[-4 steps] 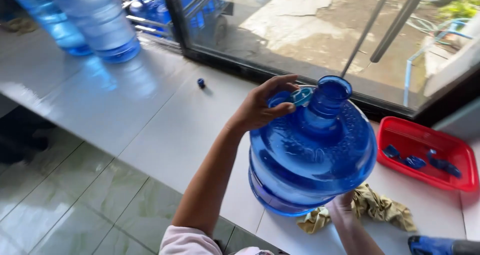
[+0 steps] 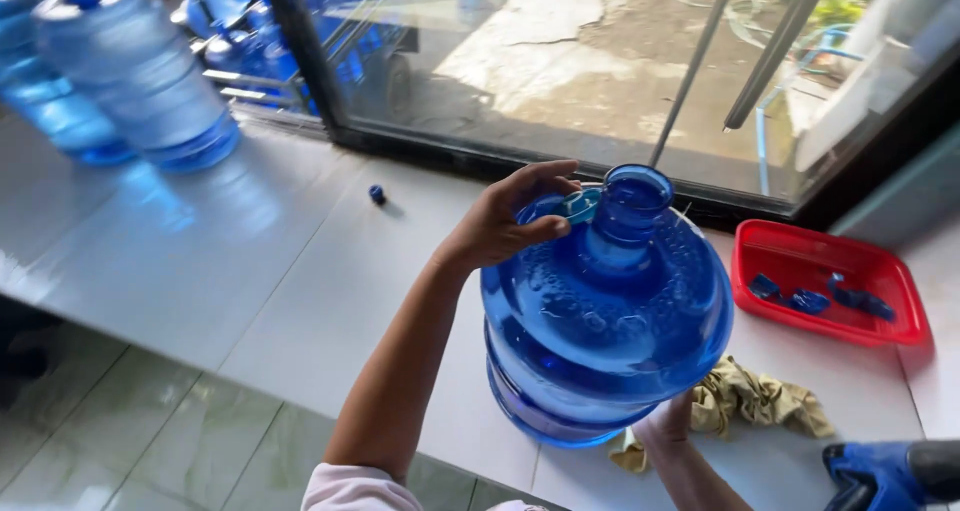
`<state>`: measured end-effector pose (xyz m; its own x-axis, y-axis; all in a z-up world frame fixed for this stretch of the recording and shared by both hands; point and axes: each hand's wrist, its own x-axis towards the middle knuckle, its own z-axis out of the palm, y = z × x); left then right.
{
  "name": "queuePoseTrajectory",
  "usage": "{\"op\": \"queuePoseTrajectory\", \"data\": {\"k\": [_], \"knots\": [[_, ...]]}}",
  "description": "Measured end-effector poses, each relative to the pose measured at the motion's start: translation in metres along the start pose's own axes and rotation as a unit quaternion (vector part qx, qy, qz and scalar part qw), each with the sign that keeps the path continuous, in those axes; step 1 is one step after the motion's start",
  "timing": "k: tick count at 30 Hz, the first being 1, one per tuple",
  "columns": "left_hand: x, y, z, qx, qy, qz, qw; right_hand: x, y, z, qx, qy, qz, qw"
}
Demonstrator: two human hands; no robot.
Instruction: Fill a large water jug and apply a heat-shrink seal to the cap.
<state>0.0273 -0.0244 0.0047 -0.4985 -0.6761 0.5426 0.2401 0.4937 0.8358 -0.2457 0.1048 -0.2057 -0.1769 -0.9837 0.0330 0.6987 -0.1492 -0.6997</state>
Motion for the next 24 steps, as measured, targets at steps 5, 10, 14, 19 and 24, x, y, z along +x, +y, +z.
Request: {"op": "queuePoseTrajectory", "data": {"k": [5, 10, 14, 19, 24], "knots": [[0.010, -0.001, -0.043, -0.052, -0.071, -0.045, 0.995, -0.034, 0.055, 0.029, -0.030, 0.126, -0.076, 0.989], [0.014, 0.001, -0.085, -0.048, 0.049, -0.030, 0.997, -0.058, 0.114, 0.084, -0.017, 0.271, -0.110, 0.956], [-0.001, 0.036, -0.093, -0.021, 0.052, 0.061, 0.997, -0.064, 0.139, 0.136, -0.163, 0.329, -0.155, 0.917], [-0.016, 0.069, -0.087, 0.106, 0.109, 0.104, 0.983, -0.046, 0.175, 0.172, -0.274, 0.269, -0.195, 0.902], [-0.013, 0.055, -0.089, 0.181, 0.159, 0.127, 0.962, -0.026, 0.198, 0.174, -0.359, 0.232, -0.151, 0.891]]}}
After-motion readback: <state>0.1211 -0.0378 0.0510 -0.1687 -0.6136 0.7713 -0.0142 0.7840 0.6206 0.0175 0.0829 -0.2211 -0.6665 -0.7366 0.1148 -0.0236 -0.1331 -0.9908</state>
